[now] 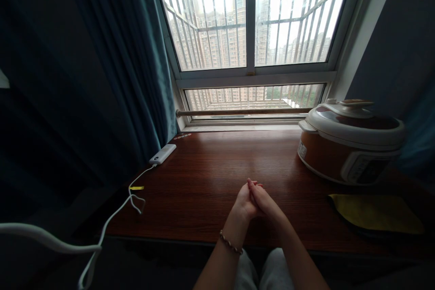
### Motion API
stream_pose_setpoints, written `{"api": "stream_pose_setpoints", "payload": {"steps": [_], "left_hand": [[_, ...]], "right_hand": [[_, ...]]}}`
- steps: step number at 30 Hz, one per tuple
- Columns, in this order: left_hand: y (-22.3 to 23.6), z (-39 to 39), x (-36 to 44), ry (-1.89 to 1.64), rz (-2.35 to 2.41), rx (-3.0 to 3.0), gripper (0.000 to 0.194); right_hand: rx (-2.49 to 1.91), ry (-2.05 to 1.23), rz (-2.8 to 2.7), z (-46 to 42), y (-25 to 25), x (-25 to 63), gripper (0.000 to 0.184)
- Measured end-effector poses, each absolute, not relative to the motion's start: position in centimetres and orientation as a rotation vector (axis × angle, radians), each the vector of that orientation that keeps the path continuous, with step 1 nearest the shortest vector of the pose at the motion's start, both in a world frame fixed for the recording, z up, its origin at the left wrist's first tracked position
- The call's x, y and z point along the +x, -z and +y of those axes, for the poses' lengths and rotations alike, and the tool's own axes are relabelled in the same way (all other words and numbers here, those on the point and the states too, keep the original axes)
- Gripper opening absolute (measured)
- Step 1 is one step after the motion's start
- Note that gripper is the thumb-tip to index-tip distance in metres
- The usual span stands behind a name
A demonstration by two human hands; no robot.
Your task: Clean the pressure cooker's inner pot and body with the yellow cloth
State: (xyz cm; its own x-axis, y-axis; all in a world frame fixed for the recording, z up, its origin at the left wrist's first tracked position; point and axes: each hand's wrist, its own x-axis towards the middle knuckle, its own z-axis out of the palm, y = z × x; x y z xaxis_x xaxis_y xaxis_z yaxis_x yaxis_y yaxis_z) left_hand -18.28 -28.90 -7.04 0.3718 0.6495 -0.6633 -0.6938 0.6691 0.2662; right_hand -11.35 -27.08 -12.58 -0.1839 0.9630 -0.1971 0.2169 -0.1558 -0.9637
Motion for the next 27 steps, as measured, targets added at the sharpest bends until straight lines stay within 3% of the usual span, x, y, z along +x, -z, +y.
{"api": "stream_pose_setpoints", "payload": {"steps": [10, 21, 27], "left_hand": [[6.7, -29.0, -18.2, -0.958, 0.837, 0.051, 0.023], [6.5, -29.0, -17.7, -0.998, 0.933, 0.583, 0.044], [6.9, -29.3, -16.8, -1.083, 1.081, 0.895, 0.015]], "right_hand": [[-1.309, -1.431, -1.426, -27.3, 11.4, -11.4, 0.073], [-1.185, -1.234, -1.307, -28.3, 9.4, -11.0, 0.081], [-1.091, -1.442, -1.126, -29.2, 8.0, -10.0, 0.082]]}}
